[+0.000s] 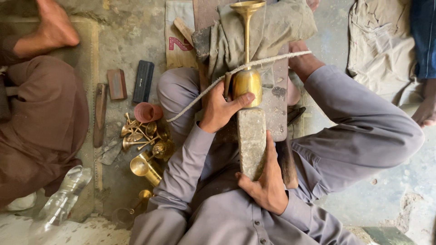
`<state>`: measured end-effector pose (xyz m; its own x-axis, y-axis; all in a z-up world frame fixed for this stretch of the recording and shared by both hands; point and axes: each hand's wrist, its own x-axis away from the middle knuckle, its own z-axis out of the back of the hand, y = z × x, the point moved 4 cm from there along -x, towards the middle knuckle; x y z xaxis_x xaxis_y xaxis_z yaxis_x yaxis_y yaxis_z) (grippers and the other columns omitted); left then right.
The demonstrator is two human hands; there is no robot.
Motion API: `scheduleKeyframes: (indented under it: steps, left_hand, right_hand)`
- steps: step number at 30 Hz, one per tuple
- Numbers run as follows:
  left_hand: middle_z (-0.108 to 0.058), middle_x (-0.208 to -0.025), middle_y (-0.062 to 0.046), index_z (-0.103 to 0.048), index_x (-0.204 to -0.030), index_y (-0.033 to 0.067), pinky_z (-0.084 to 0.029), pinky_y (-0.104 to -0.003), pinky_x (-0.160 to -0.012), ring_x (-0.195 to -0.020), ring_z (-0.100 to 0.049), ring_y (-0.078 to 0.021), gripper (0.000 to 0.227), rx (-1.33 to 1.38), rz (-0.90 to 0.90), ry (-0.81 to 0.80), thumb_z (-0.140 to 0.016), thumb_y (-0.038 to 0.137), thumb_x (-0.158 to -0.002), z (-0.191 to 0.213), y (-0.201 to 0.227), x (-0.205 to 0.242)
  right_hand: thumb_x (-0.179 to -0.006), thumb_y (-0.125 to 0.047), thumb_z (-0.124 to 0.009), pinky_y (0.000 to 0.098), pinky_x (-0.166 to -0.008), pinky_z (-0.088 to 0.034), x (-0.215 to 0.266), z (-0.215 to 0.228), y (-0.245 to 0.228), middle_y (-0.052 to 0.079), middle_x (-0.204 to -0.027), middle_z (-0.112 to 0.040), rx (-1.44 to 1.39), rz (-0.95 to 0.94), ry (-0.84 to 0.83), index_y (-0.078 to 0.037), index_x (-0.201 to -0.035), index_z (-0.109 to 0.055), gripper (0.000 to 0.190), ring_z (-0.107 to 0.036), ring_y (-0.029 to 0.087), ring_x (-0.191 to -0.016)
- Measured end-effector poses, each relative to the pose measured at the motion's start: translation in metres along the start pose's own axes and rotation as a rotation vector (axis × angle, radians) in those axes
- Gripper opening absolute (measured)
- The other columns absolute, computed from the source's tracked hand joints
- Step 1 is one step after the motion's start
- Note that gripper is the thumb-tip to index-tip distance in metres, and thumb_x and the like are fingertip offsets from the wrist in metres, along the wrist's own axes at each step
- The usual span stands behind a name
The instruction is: The person sits on the floor and repeatedly hammers a brass candlestick holder that is clamped in a makeshift vise. They adjust the object's position periodically to work on different sections of the stem and base.
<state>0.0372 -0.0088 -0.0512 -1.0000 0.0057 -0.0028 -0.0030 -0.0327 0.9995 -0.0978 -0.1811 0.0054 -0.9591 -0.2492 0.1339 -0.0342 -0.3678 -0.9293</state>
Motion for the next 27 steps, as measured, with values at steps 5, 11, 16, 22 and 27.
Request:
scheduleKeyframes:
  steps: [5, 11, 16, 22, 27]
  left_hand:
    - [-0.069, -0.108, -0.009, -0.064, -0.124, -0.0032, -0.057, -0.032, -0.088, -0.098, -0.067, -0.0198, 0.067, 0.248, 0.101, -0.001, -0.081, 0.050, -0.087, 0.003, 0.003, -0.008]
    - [-0.064, -0.126, -0.013, -0.053, -0.138, -0.0056, -0.053, -0.033, -0.101, -0.114, -0.063, -0.0204, 0.080, 0.206, 0.021, 0.080, -0.085, 0.046, -0.087, 0.000, 0.012, 0.003]
    - [-0.061, -0.132, -0.014, -0.049, -0.142, -0.0060, -0.050, -0.034, -0.107, -0.122, -0.060, -0.0212, 0.085, 0.169, 0.034, 0.016, -0.085, 0.048, -0.087, -0.003, 0.000, 0.000]
    - [-0.056, -0.145, -0.018, -0.042, -0.150, -0.0083, -0.043, -0.039, -0.116, -0.135, -0.054, -0.0275, 0.093, 0.068, -0.047, 0.030, -0.082, 0.051, -0.091, 0.001, 0.002, 0.005]
    - [-0.065, -0.131, -0.022, -0.055, -0.137, -0.0077, -0.050, -0.040, -0.108, -0.124, -0.063, -0.0308, 0.084, -0.198, 0.004, 0.036, -0.077, 0.057, -0.088, 0.006, 0.006, 0.009]
  right_hand:
    - [-0.075, -0.006, -0.077, 0.0359, -0.099, -0.050, 0.004, -0.009, -0.003, 0.021, -0.151, -0.040, -0.293, -0.106, 0.027, 0.004, -0.162, 0.000, 0.117, -0.051, 0.027, -0.127]
    - [-0.075, -0.002, -0.075, 0.0329, -0.089, -0.055, -0.018, -0.027, -0.008, 0.022, -0.140, -0.048, -0.279, -0.099, 0.183, 0.002, -0.163, 0.003, 0.117, -0.058, 0.026, -0.114]
    - [-0.079, -0.007, -0.077, 0.0372, -0.085, -0.049, -0.023, -0.028, -0.004, 0.023, -0.145, -0.045, -0.362, -0.237, 0.159, 0.000, -0.168, 0.002, 0.120, -0.054, 0.027, -0.112]
    - [-0.085, -0.008, -0.073, 0.0403, -0.120, -0.031, -0.032, -0.020, -0.014, 0.024, -0.159, -0.029, -0.226, -0.113, 0.070, 0.004, -0.163, 0.006, 0.111, -0.036, 0.030, -0.147]
    - [-0.093, -0.009, -0.067, 0.0395, -0.118, -0.033, -0.036, 0.006, -0.014, 0.023, -0.163, -0.025, -0.322, -0.134, -0.169, 0.004, -0.160, 0.003, 0.098, -0.033, 0.030, -0.150]
